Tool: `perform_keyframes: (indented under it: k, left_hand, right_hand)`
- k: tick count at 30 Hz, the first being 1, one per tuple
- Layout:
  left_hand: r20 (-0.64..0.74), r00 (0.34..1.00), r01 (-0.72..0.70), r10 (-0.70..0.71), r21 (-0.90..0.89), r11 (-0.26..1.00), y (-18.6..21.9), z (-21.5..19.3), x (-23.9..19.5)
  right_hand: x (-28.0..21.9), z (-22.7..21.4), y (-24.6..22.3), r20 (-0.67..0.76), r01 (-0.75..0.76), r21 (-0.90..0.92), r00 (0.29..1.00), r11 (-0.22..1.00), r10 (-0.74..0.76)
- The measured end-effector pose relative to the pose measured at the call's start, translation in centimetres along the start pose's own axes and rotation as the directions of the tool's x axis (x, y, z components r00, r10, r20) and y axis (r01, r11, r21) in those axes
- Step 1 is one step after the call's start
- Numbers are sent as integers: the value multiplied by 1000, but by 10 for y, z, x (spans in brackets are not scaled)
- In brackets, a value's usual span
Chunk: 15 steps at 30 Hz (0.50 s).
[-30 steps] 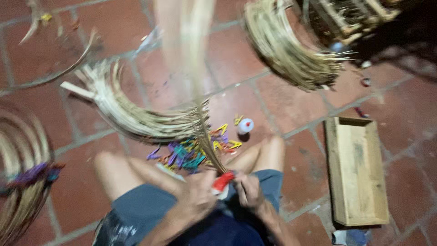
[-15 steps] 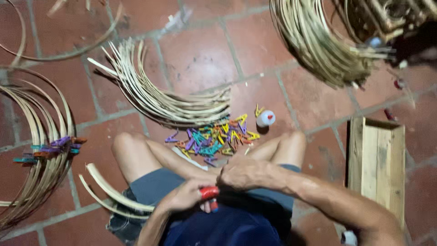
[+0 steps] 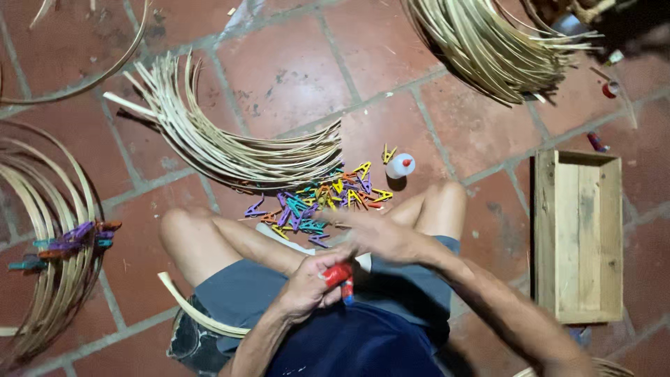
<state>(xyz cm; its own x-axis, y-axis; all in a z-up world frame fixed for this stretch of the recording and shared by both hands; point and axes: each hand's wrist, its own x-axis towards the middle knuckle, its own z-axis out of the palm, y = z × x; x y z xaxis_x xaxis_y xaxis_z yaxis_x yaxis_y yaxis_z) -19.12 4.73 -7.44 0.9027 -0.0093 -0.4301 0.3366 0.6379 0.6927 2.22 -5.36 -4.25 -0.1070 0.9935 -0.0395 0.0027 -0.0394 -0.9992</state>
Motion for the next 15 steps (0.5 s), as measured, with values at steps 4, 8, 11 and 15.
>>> perform_keyframes:
  k: [4, 8, 11, 15]
  left_hand:
    - [-32, 996, -89, 85, -159, 983, 5, 1, 2]
    - [-82, 992, -100, 93, -89, 991, 4, 6, 11]
    - [-95, 988, -127, 123, -30, 991, -10, 11, 19]
    - [-138, 987, -80, 77, -15, 997, -31, 22, 29]
  right_hand:
    - [-11, 5, 20, -617, 165, 314, 784, 935, 69]
    - [-20, 44, 38, -618, 239, 604, 743, 760, 257]
    - [-30, 68, 61, -622, 309, 700, 707, 644, 336]
    - [-34, 59, 81, -609, 257, 726, 671, 638, 423]
